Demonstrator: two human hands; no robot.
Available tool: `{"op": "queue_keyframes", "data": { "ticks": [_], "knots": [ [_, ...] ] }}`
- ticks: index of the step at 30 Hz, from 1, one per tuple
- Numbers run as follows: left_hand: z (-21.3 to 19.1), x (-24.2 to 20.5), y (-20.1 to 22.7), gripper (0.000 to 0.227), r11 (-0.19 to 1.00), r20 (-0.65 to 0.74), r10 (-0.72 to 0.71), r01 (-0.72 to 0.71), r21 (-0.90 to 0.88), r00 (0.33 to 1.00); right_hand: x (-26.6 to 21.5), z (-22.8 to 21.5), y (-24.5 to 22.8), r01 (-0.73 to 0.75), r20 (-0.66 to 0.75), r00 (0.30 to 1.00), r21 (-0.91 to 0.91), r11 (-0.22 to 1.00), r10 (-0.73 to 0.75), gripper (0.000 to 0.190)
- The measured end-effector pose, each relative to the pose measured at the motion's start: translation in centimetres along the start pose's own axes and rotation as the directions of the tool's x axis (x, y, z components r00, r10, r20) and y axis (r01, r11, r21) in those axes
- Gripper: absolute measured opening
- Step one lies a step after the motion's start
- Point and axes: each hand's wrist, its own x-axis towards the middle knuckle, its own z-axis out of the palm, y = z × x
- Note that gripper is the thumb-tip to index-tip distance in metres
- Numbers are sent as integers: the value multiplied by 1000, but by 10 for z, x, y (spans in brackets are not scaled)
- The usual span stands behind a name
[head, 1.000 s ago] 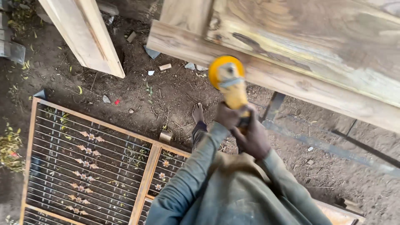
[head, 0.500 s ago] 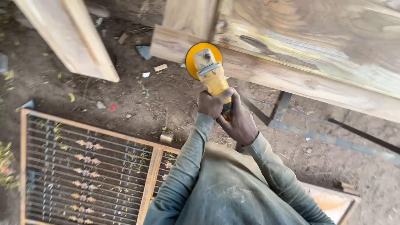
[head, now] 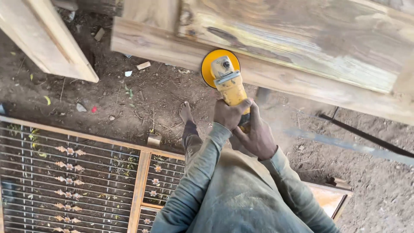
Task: Sanding the surface of a wooden door using an angle grinder with a sanding disk.
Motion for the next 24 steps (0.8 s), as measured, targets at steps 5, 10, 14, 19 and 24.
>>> {"op": "queue_keyframes", "data": {
  "ticks": [5,10,14,19,24],
  "knots": [
    [54,-16,-20,28,999,53,-23,21,41,998,-26,-37,35,-55,-31,998,62,997,57,89],
    [105,-26,-48,29,995,112,-19,8,99,994,-53,-68,83,-208,-9,978,65,976,209,90],
    [142,-35,-64,31,983,186,19,-53,176,982,-73,-86,114,-145,-100,984,44,988,149,90],
    [184,-42,-88,33,977,290,-11,-52,207,957,-97,-100,157,-162,-154,973,67,985,170,90],
    [233,-49,-116,42,954,440,-170,36,297,882,-124,-113,195,-551,-113,812,174,816,573,76]
  ]
}}
